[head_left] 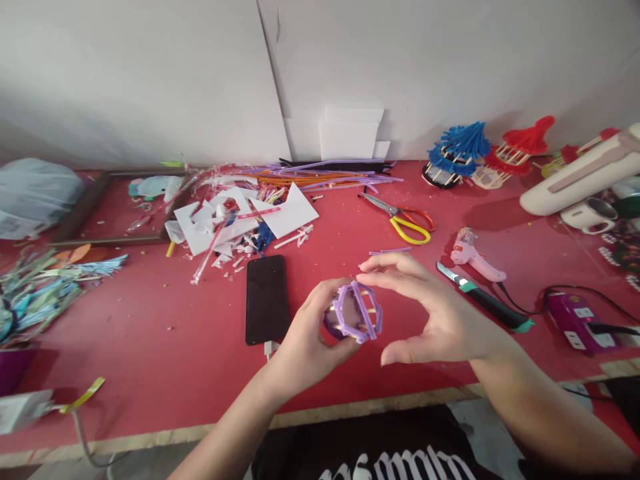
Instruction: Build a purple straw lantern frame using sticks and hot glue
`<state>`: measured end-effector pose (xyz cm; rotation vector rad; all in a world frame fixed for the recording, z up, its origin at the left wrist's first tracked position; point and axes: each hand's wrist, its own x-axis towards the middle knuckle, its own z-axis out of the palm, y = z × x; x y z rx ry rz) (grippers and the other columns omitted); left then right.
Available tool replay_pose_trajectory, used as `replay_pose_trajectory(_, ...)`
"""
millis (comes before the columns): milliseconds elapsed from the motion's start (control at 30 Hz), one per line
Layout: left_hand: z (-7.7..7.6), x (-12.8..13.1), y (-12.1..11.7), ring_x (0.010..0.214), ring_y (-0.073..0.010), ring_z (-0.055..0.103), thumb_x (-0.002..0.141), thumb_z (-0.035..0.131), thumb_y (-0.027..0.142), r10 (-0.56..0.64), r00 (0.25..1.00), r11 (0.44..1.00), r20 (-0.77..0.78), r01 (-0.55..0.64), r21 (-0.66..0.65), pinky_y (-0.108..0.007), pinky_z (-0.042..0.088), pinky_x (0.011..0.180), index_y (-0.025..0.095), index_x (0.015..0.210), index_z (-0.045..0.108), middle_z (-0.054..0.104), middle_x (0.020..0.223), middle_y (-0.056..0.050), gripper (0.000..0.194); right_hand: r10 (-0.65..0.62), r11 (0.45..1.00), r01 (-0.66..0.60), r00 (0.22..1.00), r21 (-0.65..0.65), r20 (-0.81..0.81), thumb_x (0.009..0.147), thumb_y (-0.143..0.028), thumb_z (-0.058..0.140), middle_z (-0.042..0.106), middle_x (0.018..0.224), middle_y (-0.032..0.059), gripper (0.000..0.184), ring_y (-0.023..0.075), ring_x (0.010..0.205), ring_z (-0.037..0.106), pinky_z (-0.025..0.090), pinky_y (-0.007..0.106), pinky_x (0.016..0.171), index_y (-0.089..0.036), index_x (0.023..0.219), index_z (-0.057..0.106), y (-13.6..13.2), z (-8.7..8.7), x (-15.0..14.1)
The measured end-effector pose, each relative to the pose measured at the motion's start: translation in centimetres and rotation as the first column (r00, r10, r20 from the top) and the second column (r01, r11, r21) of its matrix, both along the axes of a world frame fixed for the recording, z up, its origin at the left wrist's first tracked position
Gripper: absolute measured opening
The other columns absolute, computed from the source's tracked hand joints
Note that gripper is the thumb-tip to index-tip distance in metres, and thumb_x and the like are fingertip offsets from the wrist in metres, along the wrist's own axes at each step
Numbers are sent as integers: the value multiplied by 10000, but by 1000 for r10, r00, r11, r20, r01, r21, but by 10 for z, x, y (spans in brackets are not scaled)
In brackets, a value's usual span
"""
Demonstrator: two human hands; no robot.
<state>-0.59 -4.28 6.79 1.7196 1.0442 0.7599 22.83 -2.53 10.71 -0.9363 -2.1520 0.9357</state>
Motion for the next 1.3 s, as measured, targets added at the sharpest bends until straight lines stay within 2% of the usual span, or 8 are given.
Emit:
replay_pose_trajectory(167, 2, 0, -2, 1114, -259, 658, 800, 725, 175, -17, 1000, 999, -19, 18, 28, -392, 564, 934, 293, 1374, 453, 619, 1288, -92, 646, 3, 999, -4, 999, 33, 32, 778, -429, 809, 533, 1393, 109, 722, 282, 1307, 526, 462, 445, 1099, -293, 1421, 509, 0, 2, -4)
replay_pose_trajectory(400, 3, 0, -3, 1106, -247, 652, 804, 726, 200, -16, 1000, 997, -23, 18, 80, -388, 552, 949, 306, 1376, 438, 607, 1290, -79, 650, 29, 1000, -29, 1000, 8, -1, 811, -348, 785, 544, 1376, 109, 638, 260, 1305, 527, 463, 431, 1097, -285, 1387, 519, 0, 0, -6)
replay_pose_trajectory(633, 6, 1, -3, 1085, -249, 661, 816, 727, 217, -33, 999, 999, -17, 33, 24, -384, 573, 900, 293, 1339, 462, 615, 1268, -89, 591, 22, 1000, -22, 999, 0, -46, 785, -407, 789, 537, 1385, 115, 703, 296, 1330, 496, 424, 480, 1120, -284, 1405, 482, -3, 1, -2)
replay_pose_trajectory(700, 6, 1, -3, 1083, -251, 663, 817, 724, 216, -42, 999, 999, -10, 43, 25, -383, 579, 885, 283, 1330, 467, 616, 1268, -97, 578, 14, 1000, -14, 998, 0, -59, 810, -416, 752, 528, 1391, 113, 647, 302, 1325, 492, 416, 493, 1119, -288, 1392, 500, -4, 1, -2)
replay_pose_trajectory(767, 6, 1, -3, 1082, -248, 664, 815, 717, 203, -53, 999, 998, -1, 53, 37, -383, 578, 886, 278, 1324, 469, 617, 1271, -98, 571, -4, 1000, 6, 998, 24, -62, 839, -402, 699, 529, 1376, 105, 535, 304, 1298, 503, 434, 497, 1091, -293, 1341, 548, -4, 2, -2)
replay_pose_trajectory(900, 6, 1, -2, 1085, -235, 663, 815, 717, 201, -49, 999, 997, 3, 49, 58, -374, 567, 904, 280, 1334, 461, 614, 1281, -93, 584, -56, 987, 60, 998, 149, -32, 853, -338, 636, 528, 1349, 97, 392, 302, 1256, 514, 434, 512, 1060, -293, 1241, 604, -5, 2, -5)
replay_pose_trajectory(1000, 7, 2, -1, 1094, -232, 658, 817, 714, 192, -52, 999, 997, 8, 51, 61, -372, 562, 914, 280, 1334, 457, 605, 1287, -94, 585, -61, 978, 63, 998, 199, -17, 858, -310, 608, 526, 1335, 99, 359, 297, 1252, 514, 417, 517, 1062, -282, 1217, 608, -5, 1, -7)
replay_pose_trajectory(1300, 7, 2, -1, 1099, -227, 645, 821, 728, 210, -59, 998, 998, 14, 58, 33, -372, 552, 934, 286, 1324, 458, 599, 1276, -85, 575, -55, 980, 60, 998, 192, -27, 850, -297, 625, 537, 1313, 98, 377, 294, 1225, 521, 424, 524, 1052, -275, 1226, 609, -4, -3, -7)
